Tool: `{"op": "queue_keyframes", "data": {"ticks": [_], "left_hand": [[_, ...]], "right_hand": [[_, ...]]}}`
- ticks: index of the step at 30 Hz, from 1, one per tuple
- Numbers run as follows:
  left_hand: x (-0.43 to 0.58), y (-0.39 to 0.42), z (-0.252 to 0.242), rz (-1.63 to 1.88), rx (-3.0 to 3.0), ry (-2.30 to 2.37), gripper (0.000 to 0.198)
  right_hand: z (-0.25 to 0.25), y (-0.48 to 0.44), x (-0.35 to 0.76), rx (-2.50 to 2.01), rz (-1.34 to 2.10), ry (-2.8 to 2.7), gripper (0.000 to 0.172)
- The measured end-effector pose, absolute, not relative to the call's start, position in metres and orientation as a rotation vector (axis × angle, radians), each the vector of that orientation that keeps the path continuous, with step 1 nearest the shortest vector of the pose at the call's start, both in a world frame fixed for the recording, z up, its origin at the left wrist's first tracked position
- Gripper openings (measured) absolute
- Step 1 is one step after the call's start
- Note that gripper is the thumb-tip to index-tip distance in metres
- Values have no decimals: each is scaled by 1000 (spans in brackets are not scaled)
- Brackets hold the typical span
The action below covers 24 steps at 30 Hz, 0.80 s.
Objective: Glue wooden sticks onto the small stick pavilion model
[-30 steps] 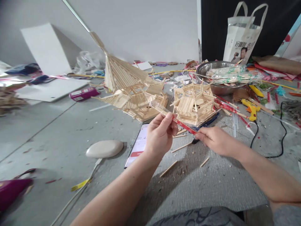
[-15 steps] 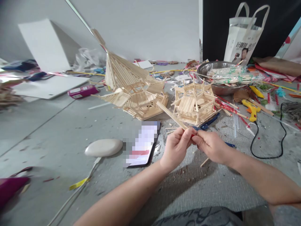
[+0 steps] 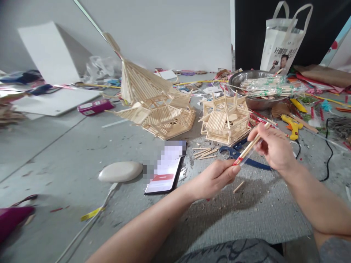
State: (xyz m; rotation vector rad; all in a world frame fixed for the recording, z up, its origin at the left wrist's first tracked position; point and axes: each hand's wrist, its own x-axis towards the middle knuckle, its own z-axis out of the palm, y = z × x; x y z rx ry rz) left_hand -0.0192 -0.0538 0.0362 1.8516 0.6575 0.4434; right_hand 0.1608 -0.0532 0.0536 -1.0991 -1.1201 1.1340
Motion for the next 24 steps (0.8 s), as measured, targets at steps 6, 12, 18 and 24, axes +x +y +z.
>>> {"op": "queue_keyframes", "data": {"ticks": [6, 12, 18, 24], "left_hand": [[-19, -50, 36, 229, 2065, 646, 34], [-12, -65, 37, -84, 2321, 361, 30], [-10, -71, 32, -163, 2420, 382, 23], [-23, -62, 47, 654, 2265, 334, 25]], "right_hand": [[64, -27, 217, -940, 985, -826, 33], [55, -8, 277, -929, 847, -695, 34], [40, -2, 233, -985, 1047, -668, 29], [35, -13, 202, -1065, 1146, -901, 34]]}}
